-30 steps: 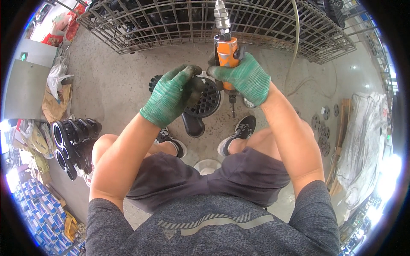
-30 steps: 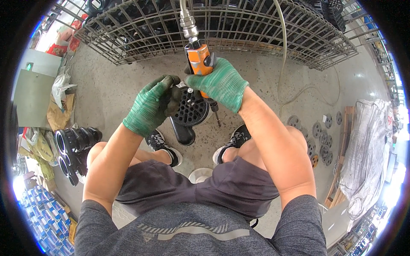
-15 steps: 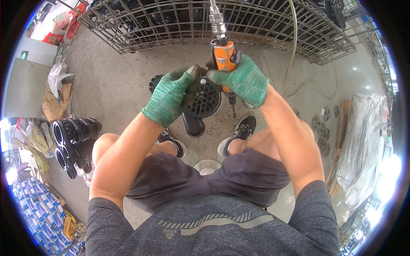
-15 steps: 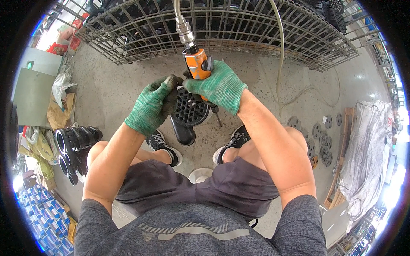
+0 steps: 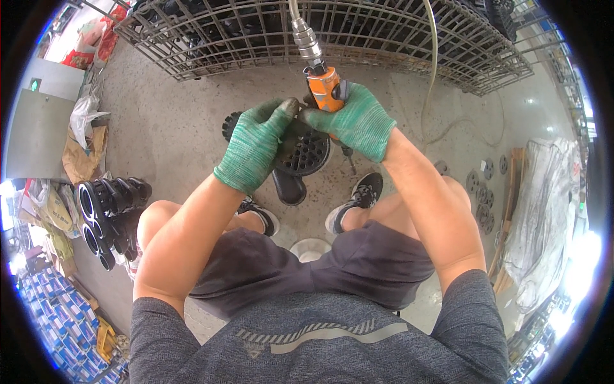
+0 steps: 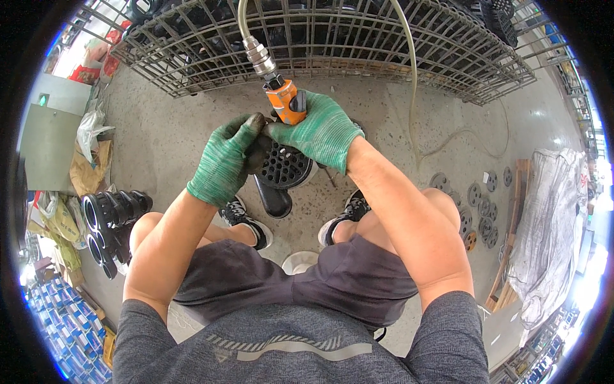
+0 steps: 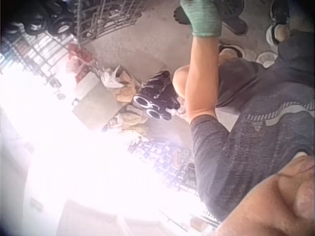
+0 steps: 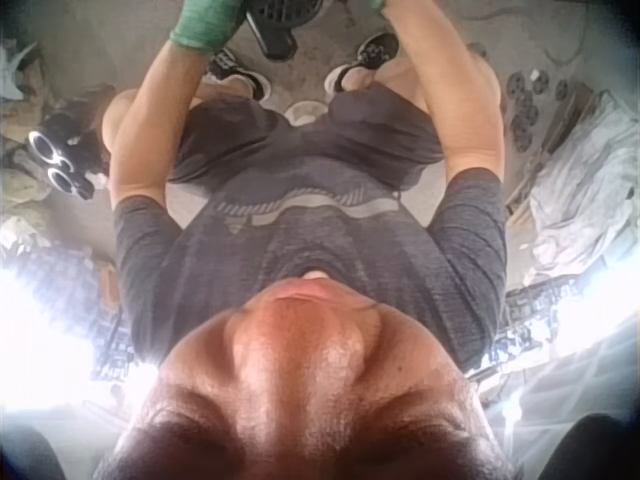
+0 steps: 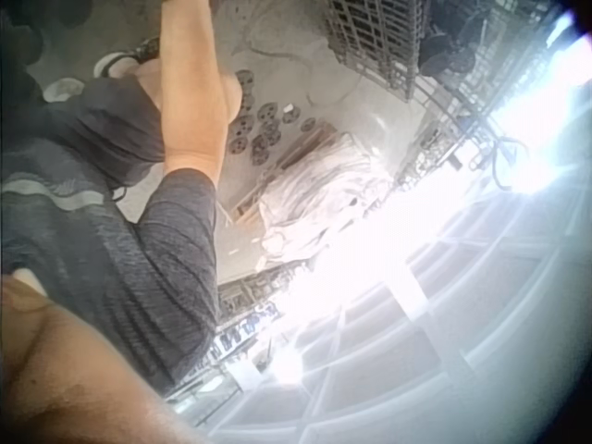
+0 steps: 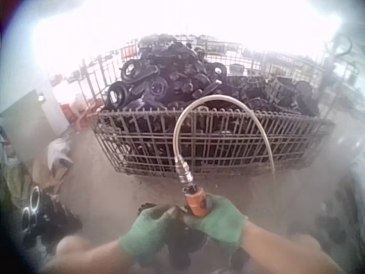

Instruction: The person attaches a plastic mesh plate onto a circular mechanical body using an air screwdriver, places small fasteners into the holes, and fastens them to secure the subassembly together.

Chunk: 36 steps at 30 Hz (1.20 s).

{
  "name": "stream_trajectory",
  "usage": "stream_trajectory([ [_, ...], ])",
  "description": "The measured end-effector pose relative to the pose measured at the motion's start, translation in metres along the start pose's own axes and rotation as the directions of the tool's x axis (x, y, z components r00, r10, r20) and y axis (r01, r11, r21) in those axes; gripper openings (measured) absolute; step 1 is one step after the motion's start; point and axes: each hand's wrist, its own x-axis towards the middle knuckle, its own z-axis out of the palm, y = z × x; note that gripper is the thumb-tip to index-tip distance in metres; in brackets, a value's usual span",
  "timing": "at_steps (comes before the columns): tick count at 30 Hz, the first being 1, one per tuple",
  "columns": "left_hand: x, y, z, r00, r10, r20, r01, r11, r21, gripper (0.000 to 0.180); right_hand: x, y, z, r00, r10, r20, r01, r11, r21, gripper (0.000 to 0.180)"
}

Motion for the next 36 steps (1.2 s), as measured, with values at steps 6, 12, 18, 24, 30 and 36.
stream_trajectory([
  [6, 0.0, 0.001, 0.0, 0.992, 0.031, 0.119, -0.027, 0.999, -0.035, 0.033, 0.0, 0.001, -0.002, 1.0, 0.015, -0.011, -0.014, 0.999, 0.041, 0.034],
  [12, 0.008, -0.006, 0.003, 0.991, -0.105, -0.078, 0.078, 0.955, -0.287, 0.027, -0.001, 0.004, 0.0, 0.998, -0.033, -0.059, 0.035, 0.998, 0.045, 0.026],
  [18, 0.003, -0.005, 0.01, 0.988, -0.062, -0.144, 0.047, 0.994, -0.104, 0.026, 0.0, 0.012, 0.01, 0.971, -0.238, 0.014, 0.237, 0.971, 0.02, 0.04],
  [24, 0.003, -0.019, 0.014, 0.977, 0.177, -0.12, -0.169, 0.983, 0.073, 0.033, 0.0, 0.016, 0.022, 0.977, -0.206, -0.049, 0.209, 0.976, 0.055, 0.048],
  [30, 0.008, -0.027, 0.013, 0.984, 0.142, -0.104, -0.148, 0.988, -0.049, 0.038, -0.005, 0.021, 0.039, 0.935, -0.306, -0.178, 0.304, 0.952, -0.035, 0.038],
  [36, 0.014, -0.031, 0.008, 0.982, 0.16, -0.105, -0.161, 0.987, -0.003, 0.037, -0.007, 0.019, 0.047, 0.932, -0.257, -0.256, 0.281, 0.958, 0.063, 0.039],
])
